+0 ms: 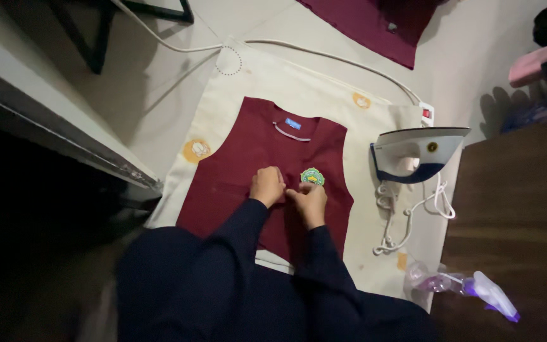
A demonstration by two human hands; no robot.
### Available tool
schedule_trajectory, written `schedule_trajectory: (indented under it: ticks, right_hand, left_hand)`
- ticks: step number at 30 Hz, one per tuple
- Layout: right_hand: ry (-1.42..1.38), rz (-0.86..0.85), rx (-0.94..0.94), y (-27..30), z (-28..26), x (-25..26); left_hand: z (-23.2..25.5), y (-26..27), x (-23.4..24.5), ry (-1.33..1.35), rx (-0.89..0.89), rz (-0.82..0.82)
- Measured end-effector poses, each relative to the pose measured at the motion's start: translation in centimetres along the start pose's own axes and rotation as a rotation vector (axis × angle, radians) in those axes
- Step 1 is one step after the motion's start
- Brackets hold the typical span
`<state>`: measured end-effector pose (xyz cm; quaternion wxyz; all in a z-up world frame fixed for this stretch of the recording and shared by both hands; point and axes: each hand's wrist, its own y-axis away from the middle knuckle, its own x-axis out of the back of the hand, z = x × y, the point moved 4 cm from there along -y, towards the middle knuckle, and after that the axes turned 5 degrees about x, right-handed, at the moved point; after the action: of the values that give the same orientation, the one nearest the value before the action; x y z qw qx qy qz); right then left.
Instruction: The person irons a green sleeveless shirt on a floor mat, smoothing the fabric and buttoning it before moving it aside. They then place a maroon shirt on the mat, spray it with water, and iron it thoroughly, finishing by buttoning the garment.
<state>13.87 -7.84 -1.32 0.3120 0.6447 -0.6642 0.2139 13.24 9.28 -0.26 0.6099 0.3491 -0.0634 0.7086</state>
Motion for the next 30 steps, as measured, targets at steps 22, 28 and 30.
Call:
schedule_trajectory:
  ticks: [22,28,30]
  right_hand:
    - [-0.695,0.084,-0.261,3.5,-2.8,-1.8]
    - [-0.894,0.221,-0.184,3.6,-1.8,-0.7]
    - [-0.785,0.291,-0.114,4.2,-2.6,-0.3]
  left_hand:
    - [0.5,-0.6,2.3,0.136,0.189,-0.178]
    - [0.4,-1.3,1.1,-0.002,0.086,0.054]
    - [0.1,-1.4,0.7,-0.042,0.066,0.093]
